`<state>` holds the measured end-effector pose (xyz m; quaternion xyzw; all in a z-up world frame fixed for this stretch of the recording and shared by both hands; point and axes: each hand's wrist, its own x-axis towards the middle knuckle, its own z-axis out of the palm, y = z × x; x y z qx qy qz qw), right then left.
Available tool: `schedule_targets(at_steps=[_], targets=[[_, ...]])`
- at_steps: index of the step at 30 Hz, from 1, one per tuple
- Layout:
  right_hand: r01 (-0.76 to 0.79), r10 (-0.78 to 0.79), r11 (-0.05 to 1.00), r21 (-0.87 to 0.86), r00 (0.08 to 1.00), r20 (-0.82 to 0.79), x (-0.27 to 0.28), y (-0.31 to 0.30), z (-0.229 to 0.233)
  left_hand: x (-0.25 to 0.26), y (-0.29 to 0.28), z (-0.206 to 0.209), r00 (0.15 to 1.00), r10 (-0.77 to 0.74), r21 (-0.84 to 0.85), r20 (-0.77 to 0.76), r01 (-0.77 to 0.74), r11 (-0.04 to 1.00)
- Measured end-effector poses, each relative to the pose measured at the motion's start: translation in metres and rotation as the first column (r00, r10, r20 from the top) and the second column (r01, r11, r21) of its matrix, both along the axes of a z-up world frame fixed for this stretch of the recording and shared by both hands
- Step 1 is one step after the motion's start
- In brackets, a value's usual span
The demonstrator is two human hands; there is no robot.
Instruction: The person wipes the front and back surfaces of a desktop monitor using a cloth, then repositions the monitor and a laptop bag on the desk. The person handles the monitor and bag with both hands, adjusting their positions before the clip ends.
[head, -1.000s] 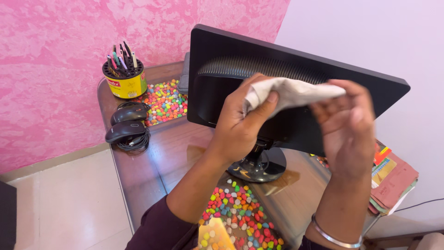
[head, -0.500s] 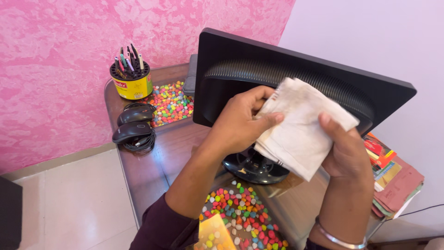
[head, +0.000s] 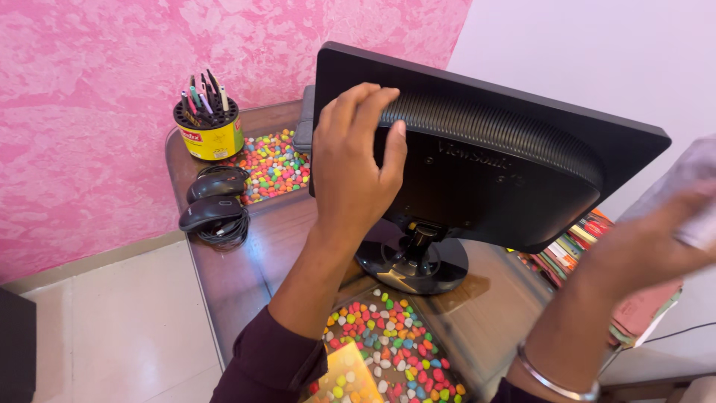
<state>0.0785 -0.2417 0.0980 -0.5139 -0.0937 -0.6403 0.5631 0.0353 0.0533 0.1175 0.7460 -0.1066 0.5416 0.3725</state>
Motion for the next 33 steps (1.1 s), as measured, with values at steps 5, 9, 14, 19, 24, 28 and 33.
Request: schedule_targets(at_steps=[5, 9, 14, 19, 24, 28, 33], targets=[[0.217, -0.325, 0.808, -0.549, 0.940, -0.107, 0.011, 0.069, -0.025, 0.021, -0.016, -0.026, 0.998, 0.069, 0.159, 0.003, -0.069, 0.985], [0.155, -0.433, 0.613, -0.775, 0.886, -0.165, 0.000, 0.119, -0.023, 0.031, -0.021, -0.041, 0.995, 0.098, 0.182, 0.035, -0.103, 0.978], [-0.043, -0.386, 0.501, -0.864, 0.883, -0.268, -0.021, 0.142, -0.018, 0.036, -0.018, -0.048, 0.997, 0.077, 0.172, 0.025, -0.080, 0.982], [0.014, -0.411, 0.552, -0.833, 0.874, -0.257, -0.024, 0.144, -0.014, 0.036, -0.016, -0.046, 0.996, 0.075, 0.187, 0.042, -0.081, 0.979], [0.168, -0.494, 0.619, -0.767, 0.843, -0.214, -0.012, 0.133, -0.021, 0.038, -0.012, -0.047, 0.998, 0.045, 0.183, 0.040, -0.052, 0.982], [0.286, -0.555, 0.640, -0.713, 0.814, -0.172, -0.004, 0.114, -0.020, 0.038, -0.012, -0.047, 0.999, 0.035, 0.171, 0.040, -0.041, 0.984], [0.324, -0.557, 0.707, -0.629, 0.803, -0.212, 0.002, 0.083, -0.017, 0.037, -0.013, -0.048, 0.999, 0.027, 0.156, 0.038, -0.032, 0.987]])
